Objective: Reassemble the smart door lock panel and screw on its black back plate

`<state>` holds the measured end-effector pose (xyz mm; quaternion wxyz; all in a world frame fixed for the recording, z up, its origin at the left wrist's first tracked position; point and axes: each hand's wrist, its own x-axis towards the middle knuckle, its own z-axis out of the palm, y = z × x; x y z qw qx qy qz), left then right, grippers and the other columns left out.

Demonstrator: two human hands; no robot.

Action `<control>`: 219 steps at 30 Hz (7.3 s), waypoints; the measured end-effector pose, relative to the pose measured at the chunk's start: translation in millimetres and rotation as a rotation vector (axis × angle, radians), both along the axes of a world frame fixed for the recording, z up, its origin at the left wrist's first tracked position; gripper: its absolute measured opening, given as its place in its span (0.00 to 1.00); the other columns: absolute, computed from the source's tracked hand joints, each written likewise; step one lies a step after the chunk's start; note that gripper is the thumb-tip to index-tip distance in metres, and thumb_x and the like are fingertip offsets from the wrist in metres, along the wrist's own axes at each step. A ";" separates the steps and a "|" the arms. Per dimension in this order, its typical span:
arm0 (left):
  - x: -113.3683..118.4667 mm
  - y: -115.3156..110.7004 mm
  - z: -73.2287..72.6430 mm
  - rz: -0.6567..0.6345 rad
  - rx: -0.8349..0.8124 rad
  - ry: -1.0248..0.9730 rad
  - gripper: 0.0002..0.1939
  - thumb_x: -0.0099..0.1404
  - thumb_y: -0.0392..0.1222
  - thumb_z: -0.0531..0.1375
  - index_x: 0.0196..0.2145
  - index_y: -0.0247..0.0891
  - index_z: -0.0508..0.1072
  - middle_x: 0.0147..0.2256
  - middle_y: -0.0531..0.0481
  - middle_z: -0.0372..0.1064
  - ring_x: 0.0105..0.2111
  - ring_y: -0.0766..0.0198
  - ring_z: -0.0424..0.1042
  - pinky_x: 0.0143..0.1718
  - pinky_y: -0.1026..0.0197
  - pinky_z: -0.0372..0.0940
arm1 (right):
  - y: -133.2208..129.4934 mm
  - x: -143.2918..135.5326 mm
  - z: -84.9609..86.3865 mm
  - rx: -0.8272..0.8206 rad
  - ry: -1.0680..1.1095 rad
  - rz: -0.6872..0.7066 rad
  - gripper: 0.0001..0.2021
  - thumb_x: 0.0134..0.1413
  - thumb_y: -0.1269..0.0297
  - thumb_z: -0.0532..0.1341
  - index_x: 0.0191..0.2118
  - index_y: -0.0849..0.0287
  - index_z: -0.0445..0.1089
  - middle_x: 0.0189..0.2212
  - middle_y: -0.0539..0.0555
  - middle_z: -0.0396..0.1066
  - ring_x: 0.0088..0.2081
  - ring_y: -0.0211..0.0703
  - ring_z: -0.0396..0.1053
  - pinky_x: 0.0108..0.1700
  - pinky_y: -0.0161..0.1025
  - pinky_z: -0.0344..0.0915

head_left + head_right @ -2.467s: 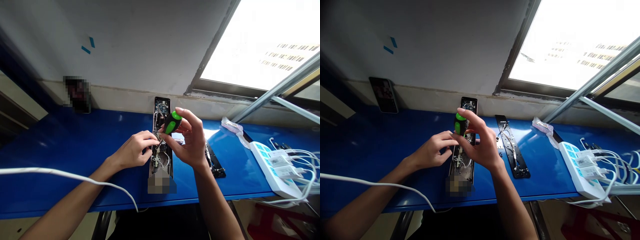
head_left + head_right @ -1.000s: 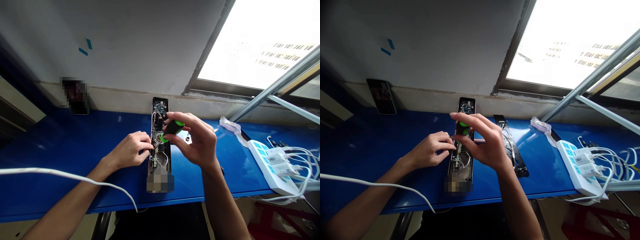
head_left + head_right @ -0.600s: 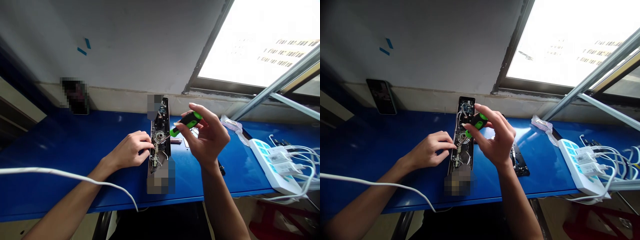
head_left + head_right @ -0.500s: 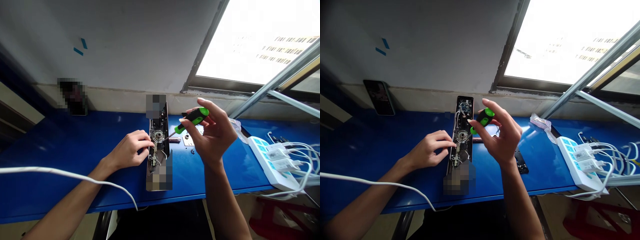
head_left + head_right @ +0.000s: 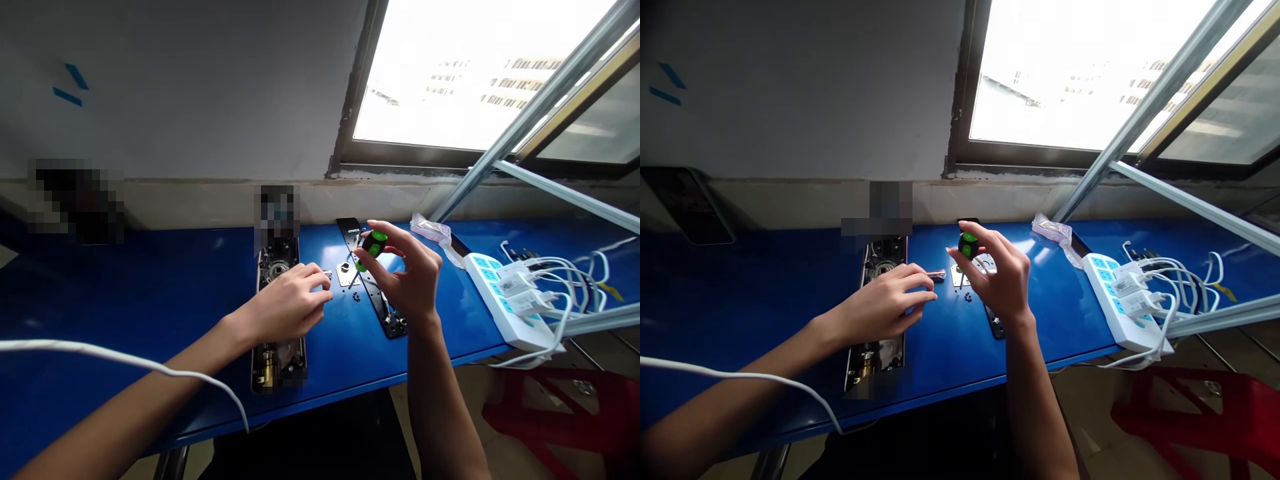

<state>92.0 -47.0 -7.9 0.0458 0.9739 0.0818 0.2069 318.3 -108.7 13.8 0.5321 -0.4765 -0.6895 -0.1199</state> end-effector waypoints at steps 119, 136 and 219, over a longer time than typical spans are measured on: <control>-99.3 11.4 -15.7 0.363 -0.168 -0.206 0.11 0.72 0.36 0.60 0.48 0.38 0.80 0.41 0.45 0.73 0.42 0.56 0.71 0.46 0.51 0.70 | 35.4 -96.4 34.2 0.051 0.175 0.446 0.17 0.64 0.65 0.66 0.56 0.43 0.77 0.46 0.52 0.78 0.44 0.46 0.78 0.44 0.49 0.81; -98.5 10.2 -15.1 0.363 -0.170 -0.202 0.11 0.73 0.37 0.59 0.49 0.37 0.79 0.43 0.44 0.73 0.43 0.56 0.71 0.48 0.50 0.69 | 29.2 -104.3 42.6 -0.044 0.163 0.512 0.20 0.63 0.68 0.68 0.58 0.42 0.76 0.46 0.50 0.77 0.46 0.44 0.77 0.47 0.47 0.79; -24.8 5.3 6.7 0.169 -0.029 -0.106 0.15 0.74 0.37 0.58 0.54 0.38 0.77 0.49 0.40 0.74 0.55 0.48 0.68 0.54 0.43 0.71 | -4.2 -36.2 -39.2 -0.378 -0.091 -0.166 0.07 0.63 0.61 0.65 0.40 0.54 0.66 0.35 0.53 0.76 0.34 0.44 0.75 0.36 0.41 0.69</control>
